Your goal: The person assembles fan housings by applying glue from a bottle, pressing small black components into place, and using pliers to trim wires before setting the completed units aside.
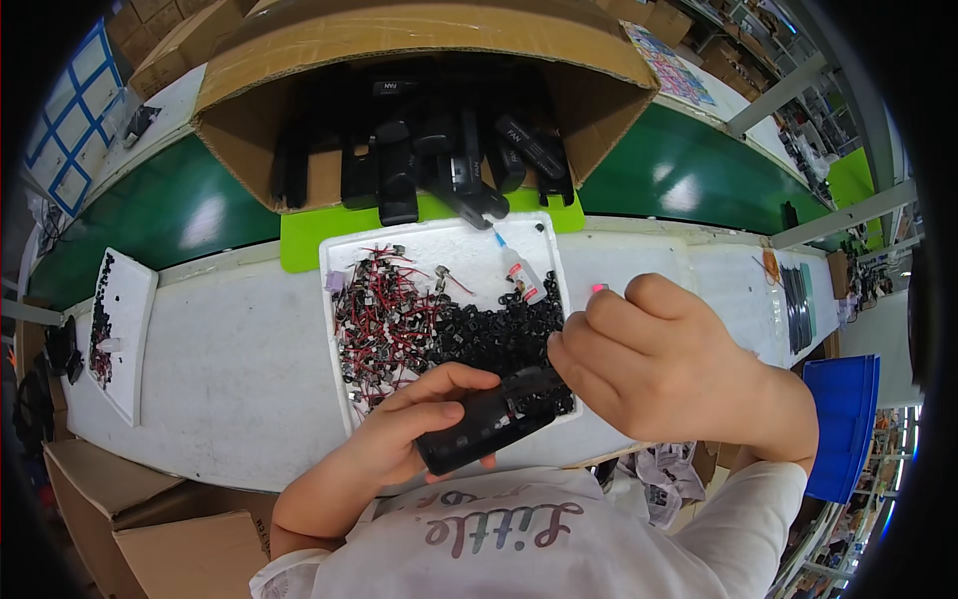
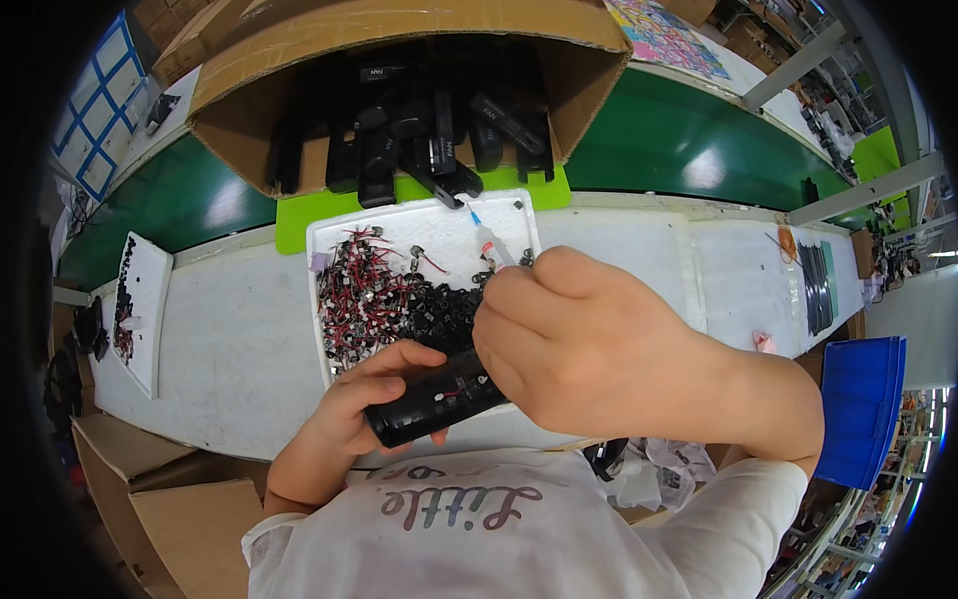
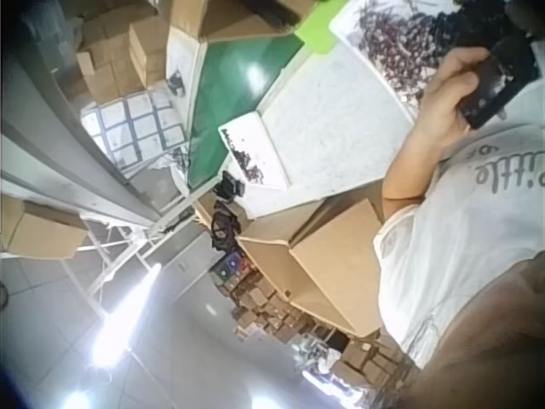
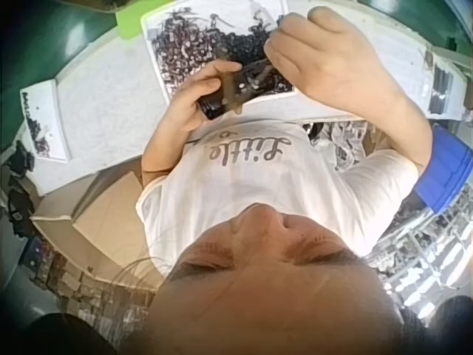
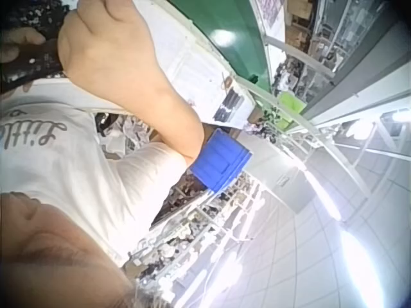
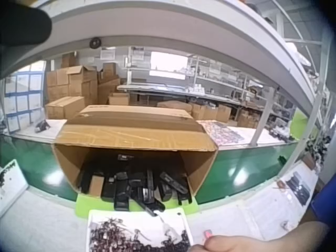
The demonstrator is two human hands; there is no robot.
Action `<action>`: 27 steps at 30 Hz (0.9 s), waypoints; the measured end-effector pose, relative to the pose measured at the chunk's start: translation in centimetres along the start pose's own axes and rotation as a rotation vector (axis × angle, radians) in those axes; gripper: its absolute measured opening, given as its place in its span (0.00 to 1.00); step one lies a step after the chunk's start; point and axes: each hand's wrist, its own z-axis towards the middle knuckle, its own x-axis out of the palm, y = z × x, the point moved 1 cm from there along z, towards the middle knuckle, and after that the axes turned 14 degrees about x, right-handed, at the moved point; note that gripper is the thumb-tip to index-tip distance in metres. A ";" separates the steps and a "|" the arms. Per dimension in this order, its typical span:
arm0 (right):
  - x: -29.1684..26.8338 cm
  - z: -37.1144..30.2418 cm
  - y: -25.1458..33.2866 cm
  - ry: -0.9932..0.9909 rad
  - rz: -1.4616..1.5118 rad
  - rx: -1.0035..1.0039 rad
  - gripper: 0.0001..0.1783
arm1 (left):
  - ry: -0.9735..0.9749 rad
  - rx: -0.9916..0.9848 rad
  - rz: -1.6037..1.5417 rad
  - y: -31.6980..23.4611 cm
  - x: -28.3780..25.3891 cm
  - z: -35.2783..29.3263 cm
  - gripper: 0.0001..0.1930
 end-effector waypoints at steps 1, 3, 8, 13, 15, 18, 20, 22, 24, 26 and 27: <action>0.1 0.0 0.0 0.007 0.000 -0.001 0.07 | -0.007 0.002 0.002 0.0 0.0 0.0 0.20; -0.1 0.2 0.0 0.005 0.001 -0.006 0.07 | -0.006 0.004 0.003 0.0 -0.1 0.0 0.20; -0.2 0.2 -0.1 0.010 0.019 -0.008 0.07 | 0.000 0.004 0.008 -0.1 0.0 0.0 0.20; 0.1 0.1 -0.1 0.038 0.055 0.004 0.07 | -0.019 -0.008 0.008 0.0 0.0 0.0 0.20; 0.2 0.1 -0.2 0.030 0.058 0.003 0.07 | -0.012 -0.002 0.006 0.1 -0.1 0.0 0.20; 0.2 0.0 -0.2 0.027 0.063 -0.001 0.07 | 0.000 0.006 0.004 0.2 -0.1 0.0 0.19; 0.1 0.0 -0.3 0.032 0.064 -0.002 0.07 | 0.005 0.007 0.005 0.2 -0.1 0.0 0.19; -0.2 0.1 -0.4 0.134 0.081 -0.014 0.13 | -0.001 0.012 0.015 0.2 -0.1 0.0 0.19; -0.2 0.1 -0.4 0.132 0.076 -0.016 0.13 | -0.004 0.016 0.014 0.2 -0.1 0.0 0.19; -0.1 0.0 -0.4 0.130 0.070 -0.017 0.13 | -0.005 0.019 0.013 0.2 0.0 0.0 0.19; -0.1 0.0 -0.4 0.132 0.077 -0.015 0.14 | -0.013 0.019 0.022 0.2 0.0 0.0 0.20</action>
